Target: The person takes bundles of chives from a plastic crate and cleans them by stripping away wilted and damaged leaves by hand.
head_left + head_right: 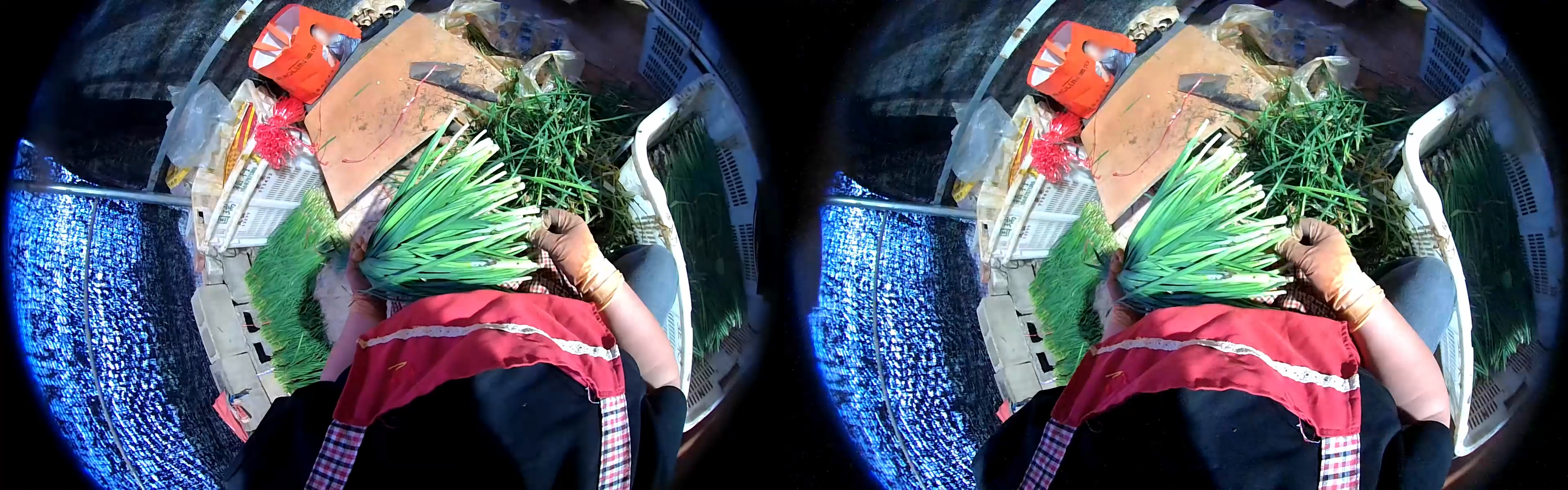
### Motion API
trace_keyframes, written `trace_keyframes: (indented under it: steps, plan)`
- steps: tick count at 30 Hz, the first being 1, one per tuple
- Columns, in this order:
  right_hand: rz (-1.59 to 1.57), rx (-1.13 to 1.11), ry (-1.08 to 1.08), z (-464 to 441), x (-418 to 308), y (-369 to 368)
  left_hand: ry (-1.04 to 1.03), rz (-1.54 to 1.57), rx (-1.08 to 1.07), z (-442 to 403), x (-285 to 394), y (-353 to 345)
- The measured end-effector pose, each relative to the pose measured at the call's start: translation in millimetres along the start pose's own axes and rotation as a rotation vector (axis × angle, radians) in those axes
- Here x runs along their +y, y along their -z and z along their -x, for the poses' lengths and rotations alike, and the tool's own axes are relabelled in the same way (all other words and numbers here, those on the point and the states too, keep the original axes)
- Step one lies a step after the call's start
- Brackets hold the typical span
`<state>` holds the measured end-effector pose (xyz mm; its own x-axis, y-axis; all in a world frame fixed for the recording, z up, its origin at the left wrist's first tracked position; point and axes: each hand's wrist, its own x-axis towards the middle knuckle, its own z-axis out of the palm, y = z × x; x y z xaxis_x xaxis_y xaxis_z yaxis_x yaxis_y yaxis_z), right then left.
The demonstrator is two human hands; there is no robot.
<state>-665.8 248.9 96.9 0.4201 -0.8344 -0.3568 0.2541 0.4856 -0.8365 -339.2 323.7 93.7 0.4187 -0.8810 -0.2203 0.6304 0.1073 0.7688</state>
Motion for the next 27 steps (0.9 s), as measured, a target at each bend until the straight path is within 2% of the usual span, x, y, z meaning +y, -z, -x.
trace_keyframes:
  steps: [2,5,8,10,12,15,16,18,19,24,27]
  plan:
    - [0.349,0.084,0.168,-1.1,-0.1,4.9,-0.011,-0.010,0.005,-2.1,-0.7,3.6]
    - [0.302,0.035,0.212,3.2,-14.0,-0.2,0.018,-0.017,0.196,6.2,3.4,-13.6]
    - [0.292,0.004,0.136,1.5,-20.3,-2.5,0.020,-0.133,0.309,7.3,6.9,-21.1]
    - [0.346,0.119,0.325,0.8,-16.4,-3.2,0.008,-0.063,0.281,3.3,5.1,-10.4]
    - [0.431,0.134,0.293,4.4,-17.3,-0.8,0.008,-0.060,0.276,7.5,6.3,-20.4]
    - [0.818,0.221,0.565,1.9,-4.6,-0.2,0.017,-0.050,0.282,4.7,4.4,-15.7]
    - [0.689,0.222,0.394,2.4,-3.9,-6.4,0.022,-0.018,0.286,0.8,1.7,-8.1]
    - [0.386,0.125,0.219,-7.9,8.1,-4.0,0.046,0.018,0.187,-4.6,1.2,4.0]
    - [0.387,0.116,0.186,-4.9,2.6,-7.1,0.049,0.032,0.103,-7.0,0.8,8.7]
    - [0.415,0.093,0.241,1.1,10.7,-4.2,0.013,0.079,-0.134,-15.0,-5.8,28.2]
    - [0.240,0.164,0.276,4.6,9.6,-4.6,0.021,0.074,-0.099,-20.7,-9.8,42.0]
